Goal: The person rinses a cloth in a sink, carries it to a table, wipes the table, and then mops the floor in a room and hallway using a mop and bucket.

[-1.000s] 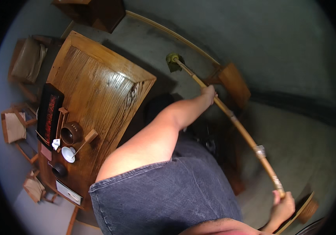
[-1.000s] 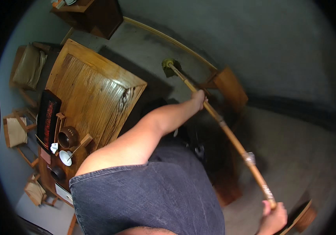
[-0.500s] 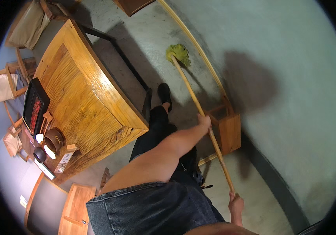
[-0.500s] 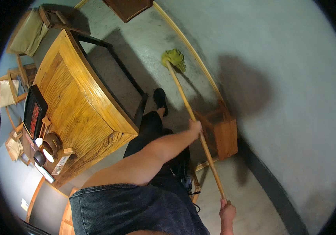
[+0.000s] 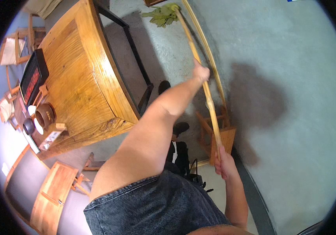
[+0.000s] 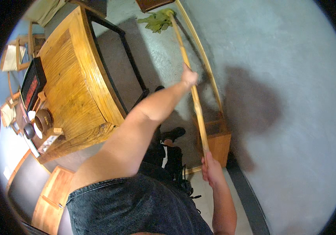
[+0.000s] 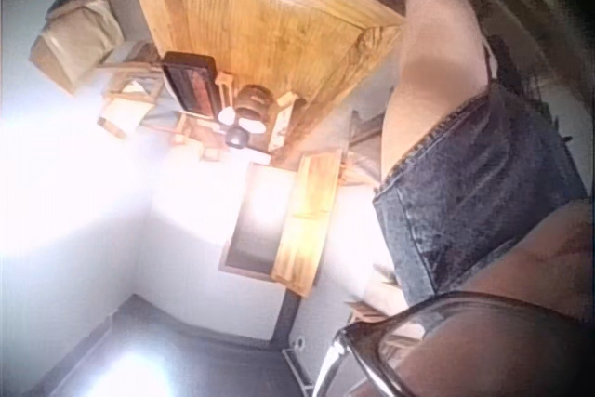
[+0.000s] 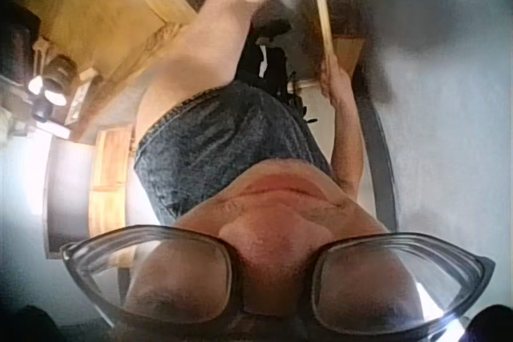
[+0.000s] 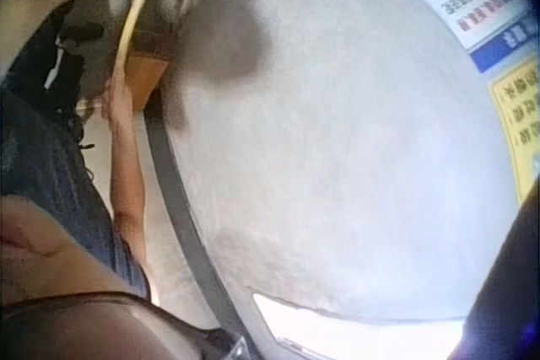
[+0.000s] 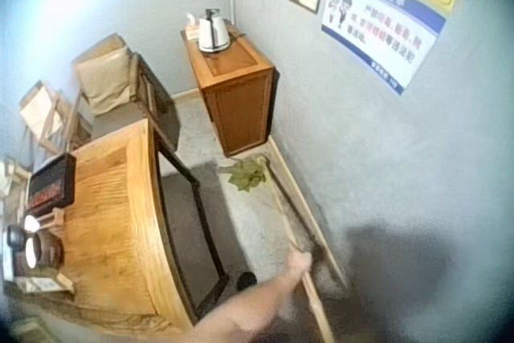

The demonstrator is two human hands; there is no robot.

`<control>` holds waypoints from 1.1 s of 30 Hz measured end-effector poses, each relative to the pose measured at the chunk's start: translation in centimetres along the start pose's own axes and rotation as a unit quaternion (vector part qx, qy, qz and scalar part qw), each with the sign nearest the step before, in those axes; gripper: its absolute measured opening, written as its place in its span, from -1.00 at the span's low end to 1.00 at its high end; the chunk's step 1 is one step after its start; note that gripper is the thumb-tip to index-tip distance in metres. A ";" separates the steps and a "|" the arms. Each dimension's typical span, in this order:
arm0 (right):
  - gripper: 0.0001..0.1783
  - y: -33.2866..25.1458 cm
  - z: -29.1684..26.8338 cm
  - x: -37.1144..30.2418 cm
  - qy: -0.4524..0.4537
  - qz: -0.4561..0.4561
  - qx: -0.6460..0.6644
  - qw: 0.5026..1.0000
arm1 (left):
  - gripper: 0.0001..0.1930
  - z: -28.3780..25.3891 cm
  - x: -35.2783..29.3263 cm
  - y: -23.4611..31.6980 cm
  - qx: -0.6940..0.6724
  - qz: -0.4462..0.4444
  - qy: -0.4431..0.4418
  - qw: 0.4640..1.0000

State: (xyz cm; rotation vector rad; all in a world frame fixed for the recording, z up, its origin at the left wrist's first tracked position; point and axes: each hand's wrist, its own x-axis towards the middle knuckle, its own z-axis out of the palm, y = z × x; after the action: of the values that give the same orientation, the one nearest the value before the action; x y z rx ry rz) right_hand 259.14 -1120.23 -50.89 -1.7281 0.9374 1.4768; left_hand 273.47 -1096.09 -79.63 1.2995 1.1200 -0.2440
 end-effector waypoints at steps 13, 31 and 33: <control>-0.61 28.8 -16.0 -21.9 0.252 -0.176 -0.409 0.859 | -0.18 14.9 -35.6 -17.6 -0.031 -0.235 -0.154 0.959; -0.60 -5.3 -3.4 -3.5 0.230 -0.317 -0.503 0.771 | -0.48 -5.5 -2.3 -2.9 -0.194 -0.191 0.040 0.961; -0.61 -7.8 -2.5 -1.9 0.214 -0.278 -0.513 0.784 | -0.45 -8.1 0.7 -0.8 -0.189 -0.183 0.039 0.964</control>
State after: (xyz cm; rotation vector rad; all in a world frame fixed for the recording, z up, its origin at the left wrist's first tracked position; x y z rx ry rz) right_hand 266.90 -1118.11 -48.36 -2.8579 -0.3789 1.2315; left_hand 269.03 -1089.20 -79.57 0.7658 1.3951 -0.2383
